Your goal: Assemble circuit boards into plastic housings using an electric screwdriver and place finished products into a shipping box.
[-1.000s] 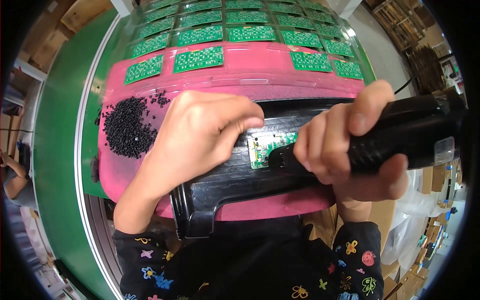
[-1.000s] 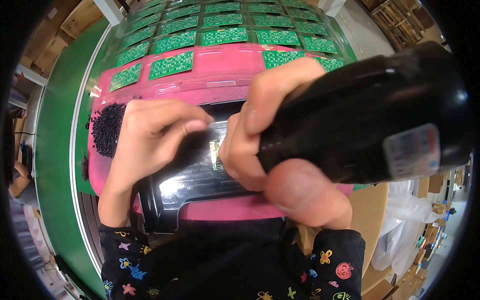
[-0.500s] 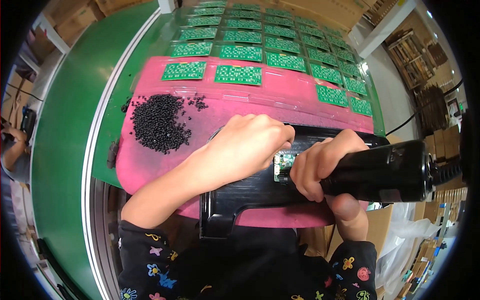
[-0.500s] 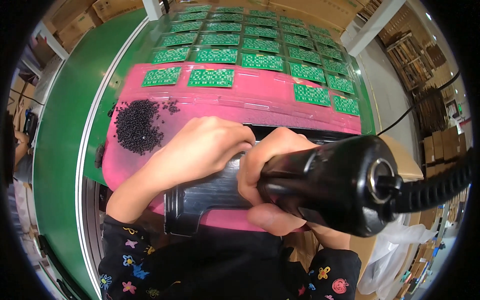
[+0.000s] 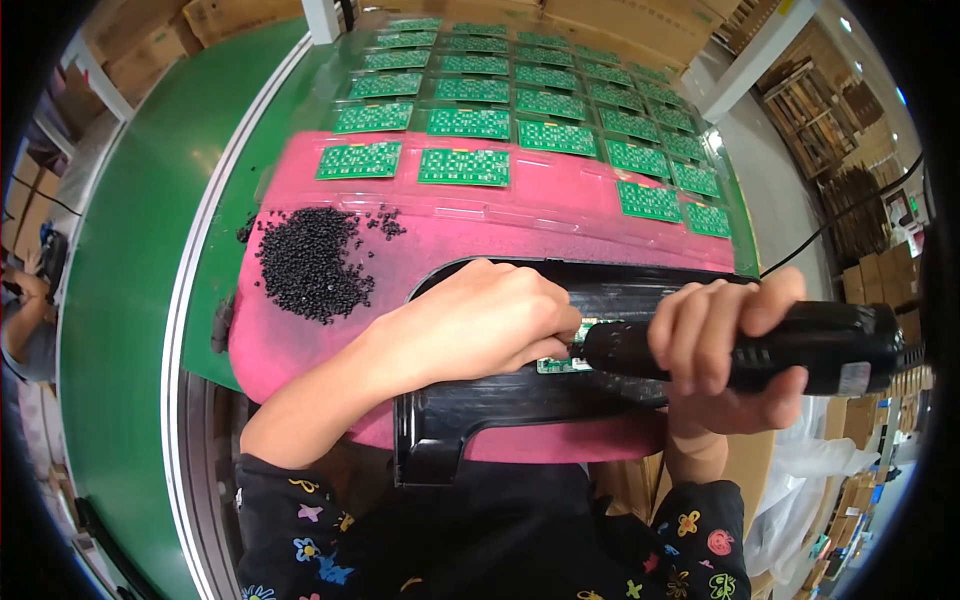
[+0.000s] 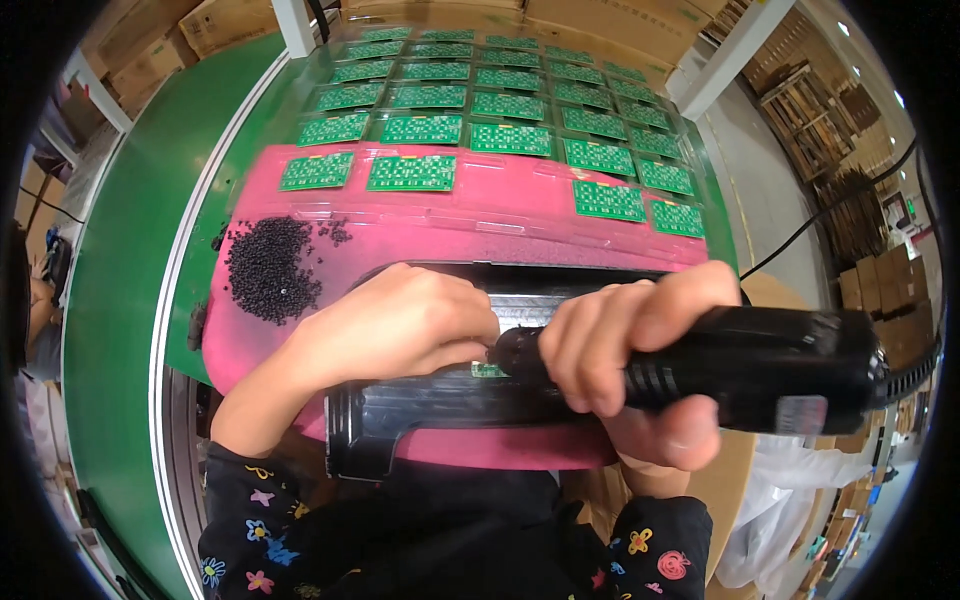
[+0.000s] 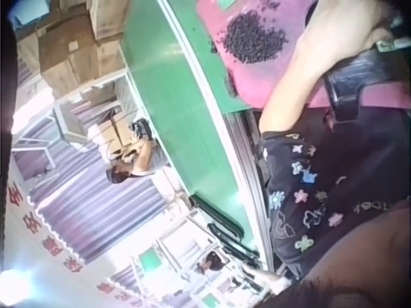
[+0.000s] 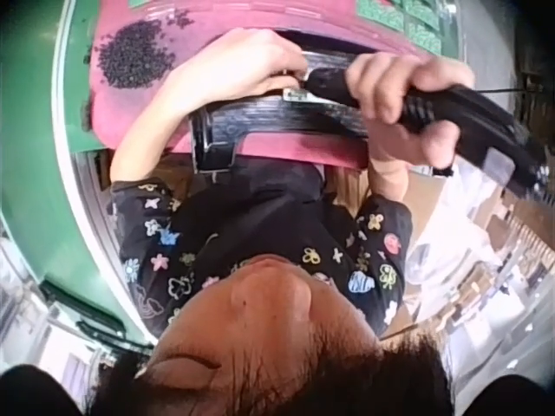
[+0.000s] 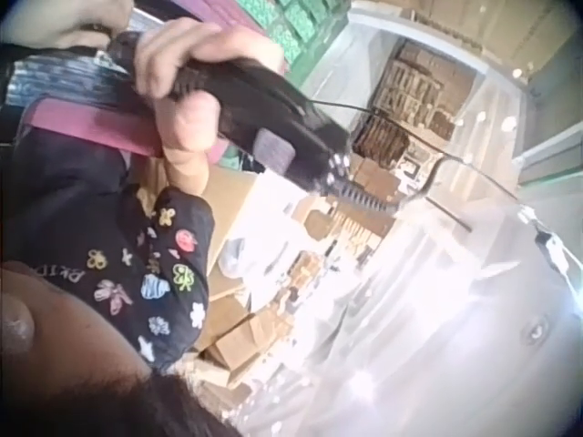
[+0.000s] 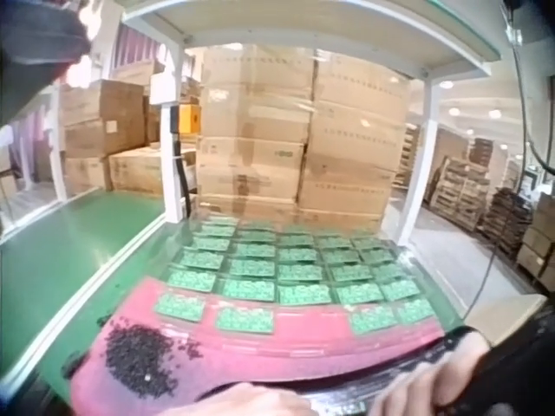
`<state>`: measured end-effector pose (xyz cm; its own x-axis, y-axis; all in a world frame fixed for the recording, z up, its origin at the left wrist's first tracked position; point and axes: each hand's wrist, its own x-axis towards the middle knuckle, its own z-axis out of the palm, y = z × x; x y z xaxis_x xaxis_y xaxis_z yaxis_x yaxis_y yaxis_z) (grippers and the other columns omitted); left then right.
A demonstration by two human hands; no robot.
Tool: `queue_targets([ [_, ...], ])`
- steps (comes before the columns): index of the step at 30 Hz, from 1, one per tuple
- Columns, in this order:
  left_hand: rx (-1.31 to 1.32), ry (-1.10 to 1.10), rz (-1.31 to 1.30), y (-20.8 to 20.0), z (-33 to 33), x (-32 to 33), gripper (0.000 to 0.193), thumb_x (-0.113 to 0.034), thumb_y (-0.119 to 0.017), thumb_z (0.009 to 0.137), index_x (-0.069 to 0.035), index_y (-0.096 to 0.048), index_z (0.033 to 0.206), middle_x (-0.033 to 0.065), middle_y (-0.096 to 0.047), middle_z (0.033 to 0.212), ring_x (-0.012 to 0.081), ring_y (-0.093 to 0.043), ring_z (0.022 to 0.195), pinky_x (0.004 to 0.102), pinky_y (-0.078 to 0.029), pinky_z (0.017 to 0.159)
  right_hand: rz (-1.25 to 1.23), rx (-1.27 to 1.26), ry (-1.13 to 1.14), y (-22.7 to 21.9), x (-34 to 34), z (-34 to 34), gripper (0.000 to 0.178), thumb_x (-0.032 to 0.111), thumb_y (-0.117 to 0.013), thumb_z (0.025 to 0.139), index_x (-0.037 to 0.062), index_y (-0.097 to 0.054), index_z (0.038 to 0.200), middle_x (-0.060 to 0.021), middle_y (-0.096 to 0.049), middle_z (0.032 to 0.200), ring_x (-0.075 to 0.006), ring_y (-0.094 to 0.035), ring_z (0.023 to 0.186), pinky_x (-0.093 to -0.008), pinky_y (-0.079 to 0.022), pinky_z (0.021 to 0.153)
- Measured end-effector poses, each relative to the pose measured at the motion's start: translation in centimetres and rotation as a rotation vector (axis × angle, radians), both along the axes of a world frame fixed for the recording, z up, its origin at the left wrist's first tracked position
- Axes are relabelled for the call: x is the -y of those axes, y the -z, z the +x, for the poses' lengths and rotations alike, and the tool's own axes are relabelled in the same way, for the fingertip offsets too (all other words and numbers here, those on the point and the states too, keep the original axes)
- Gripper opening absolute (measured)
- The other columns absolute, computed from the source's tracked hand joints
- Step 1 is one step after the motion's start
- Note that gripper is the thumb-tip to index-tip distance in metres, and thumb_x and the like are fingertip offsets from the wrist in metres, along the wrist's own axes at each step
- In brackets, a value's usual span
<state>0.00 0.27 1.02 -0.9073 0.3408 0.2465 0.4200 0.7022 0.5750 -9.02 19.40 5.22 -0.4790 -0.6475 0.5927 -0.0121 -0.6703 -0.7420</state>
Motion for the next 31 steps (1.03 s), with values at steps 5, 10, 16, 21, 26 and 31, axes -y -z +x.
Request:
queue_targets([
  [5, -0.082, 0.036, 0.109, -0.1, -0.6, -0.3, 0.014, -0.012, -0.071, 0.082, -0.002, -0.063, 0.088, 0.0082, -0.064, 0.081, 0.0306, -0.064, 0.078, 0.0408, -0.051, 0.065, -0.153, -0.06, 0.153, -0.6, -0.2, -0.3, 0.038, 0.045, -0.061, 0.093, 0.0135, -0.041, 0.096, 0.006, -0.049, 0.054, -0.0065, -0.047, 0.04, -0.0226, -0.042, 0.047],
  [10, 0.019, 0.028, 0.293, -0.4, -1.0, -0.6, 0.028, -0.009, -0.076, 0.079, -0.003, -0.066, 0.104, 0.0088, -0.066, 0.088, 0.0228, -0.065, 0.075, 0.0327, -0.05, 0.062, -0.1, -0.041, 0.114, -1.6, -1.6, -1.0, 0.041, 0.046, -0.064, 0.092, 0.0126, -0.042, 0.1, 0.005, -0.055, 0.056, -0.0078, -0.052, 0.042, -0.0238, -0.044, 0.045],
  [16, 0.085, -0.099, 0.106, -0.2, -0.8, -0.6, 0.058, -0.026, -0.083, 0.072, -0.006, -0.059, 0.121, 0.0069, -0.063, 0.107, 0.0217, -0.062, 0.076, 0.0338, -0.052, 0.067, 0.205, -0.024, 0.102, -1.4, -3.1, -3.1, 0.044, 0.042, -0.066, 0.089, 0.0069, -0.041, 0.098, 0.0006, -0.047, 0.056, -0.0102, -0.043, 0.04, -0.0247, -0.036, 0.04],
  [21, 0.195, -0.078, -0.02, -0.3, -1.1, -0.7, 0.056, -0.024, -0.083, 0.07, -0.006, -0.06, 0.117, 0.0072, -0.062, 0.109, 0.0283, -0.064, 0.084, 0.0371, -0.053, 0.074, 0.289, 0.024, 0.187, 0.4, -3.3, -3.5, 0.043, 0.04, -0.066, 0.086, 0.0061, -0.041, 0.095, 0.0003, -0.044, 0.054, -0.0097, -0.041, 0.04, -0.0258, -0.034, 0.039],
  [26, 0.194, -0.089, -0.041, -0.2, -0.7, -0.6, 0.054, -0.021, -0.082, 0.07, -0.006, -0.06, 0.116, 0.0077, -0.062, 0.111, 0.0317, -0.064, 0.095, 0.0388, -0.054, 0.078, 0.262, 0.03, 0.162, 0.5, -3.0, -3.2, 0.043, 0.038, -0.068, 0.084, 0.0066, -0.041, 0.094, 0.0003, -0.044, 0.053, -0.0101, -0.042, 0.041, -0.0255, -0.036, 0.042],
  [31, 0.2, -0.079, -0.057, -0.5, -0.7, -0.7, 0.048, -0.022, -0.079, 0.075, -0.006, -0.059, 0.116, 0.0085, -0.062, 0.114, 0.0323, -0.063, 0.1, 0.039, -0.054, 0.081, 0.367, -0.068, 0.135, 0.5, -3.4, -3.0, 0.053, 0.05, -0.073, 0.084, 0.0088, -0.043, 0.098, 0.0019, -0.046, 0.053, -0.0112, -0.045, 0.04, -0.0245, -0.038, 0.043],
])
